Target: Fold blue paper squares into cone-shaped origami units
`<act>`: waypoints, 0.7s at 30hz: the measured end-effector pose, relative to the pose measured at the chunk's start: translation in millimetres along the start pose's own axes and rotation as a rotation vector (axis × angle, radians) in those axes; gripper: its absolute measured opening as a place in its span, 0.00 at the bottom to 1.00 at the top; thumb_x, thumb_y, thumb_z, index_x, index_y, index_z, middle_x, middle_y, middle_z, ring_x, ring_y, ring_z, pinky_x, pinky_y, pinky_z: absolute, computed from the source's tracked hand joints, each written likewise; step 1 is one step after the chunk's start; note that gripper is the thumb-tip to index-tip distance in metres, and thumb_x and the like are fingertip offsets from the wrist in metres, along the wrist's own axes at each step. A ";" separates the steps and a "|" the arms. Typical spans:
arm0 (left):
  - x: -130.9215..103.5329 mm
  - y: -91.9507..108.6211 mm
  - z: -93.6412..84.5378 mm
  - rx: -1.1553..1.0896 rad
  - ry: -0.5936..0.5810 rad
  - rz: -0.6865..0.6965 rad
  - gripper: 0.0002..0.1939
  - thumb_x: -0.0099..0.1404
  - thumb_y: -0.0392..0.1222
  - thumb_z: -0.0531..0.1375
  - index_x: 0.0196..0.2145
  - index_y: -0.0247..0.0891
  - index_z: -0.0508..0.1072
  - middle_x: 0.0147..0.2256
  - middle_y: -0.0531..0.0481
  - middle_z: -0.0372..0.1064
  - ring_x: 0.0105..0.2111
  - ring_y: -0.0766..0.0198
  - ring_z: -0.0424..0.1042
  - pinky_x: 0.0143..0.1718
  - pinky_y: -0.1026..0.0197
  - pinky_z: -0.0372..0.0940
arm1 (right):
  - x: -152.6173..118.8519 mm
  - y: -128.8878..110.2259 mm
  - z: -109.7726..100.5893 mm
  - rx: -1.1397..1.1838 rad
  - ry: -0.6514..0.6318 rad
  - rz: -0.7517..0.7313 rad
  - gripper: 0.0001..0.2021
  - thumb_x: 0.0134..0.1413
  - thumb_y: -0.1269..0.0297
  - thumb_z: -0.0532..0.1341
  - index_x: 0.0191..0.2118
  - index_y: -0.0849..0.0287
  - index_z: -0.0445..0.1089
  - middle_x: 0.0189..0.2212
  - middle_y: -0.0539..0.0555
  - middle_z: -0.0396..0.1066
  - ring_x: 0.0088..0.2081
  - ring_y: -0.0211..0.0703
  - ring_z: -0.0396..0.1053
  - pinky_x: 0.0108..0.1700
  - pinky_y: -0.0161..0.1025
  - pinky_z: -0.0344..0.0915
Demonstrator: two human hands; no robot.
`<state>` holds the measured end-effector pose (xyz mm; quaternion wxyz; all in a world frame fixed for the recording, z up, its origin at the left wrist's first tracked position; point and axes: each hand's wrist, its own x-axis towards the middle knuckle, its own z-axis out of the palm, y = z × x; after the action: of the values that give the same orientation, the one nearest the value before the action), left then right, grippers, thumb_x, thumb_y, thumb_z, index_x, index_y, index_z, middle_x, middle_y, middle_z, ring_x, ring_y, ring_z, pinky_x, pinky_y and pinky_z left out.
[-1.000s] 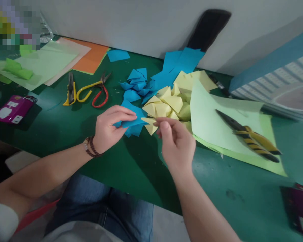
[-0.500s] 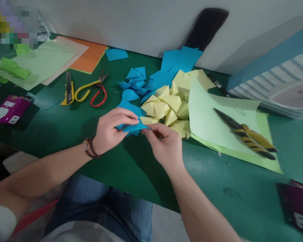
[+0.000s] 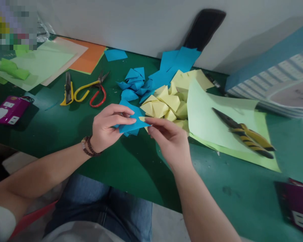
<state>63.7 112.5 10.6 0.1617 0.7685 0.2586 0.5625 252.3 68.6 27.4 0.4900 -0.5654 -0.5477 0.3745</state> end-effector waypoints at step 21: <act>-0.8 1.0 -0.4 0.275 0.006 0.248 0.09 0.69 0.35 0.55 0.38 0.45 0.75 0.41 0.49 0.76 0.41 0.61 0.74 0.41 0.56 0.70 | -8.7 -8.3 21.1 0.500 -0.274 0.542 0.17 0.41 0.52 0.71 0.23 0.58 0.66 0.20 0.46 0.62 0.18 0.29 0.50 0.17 0.30 0.45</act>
<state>63.4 111.3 10.6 -0.0161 0.8077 0.2366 0.5397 228.9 62.4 29.4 0.4183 -0.4974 -0.3309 0.6842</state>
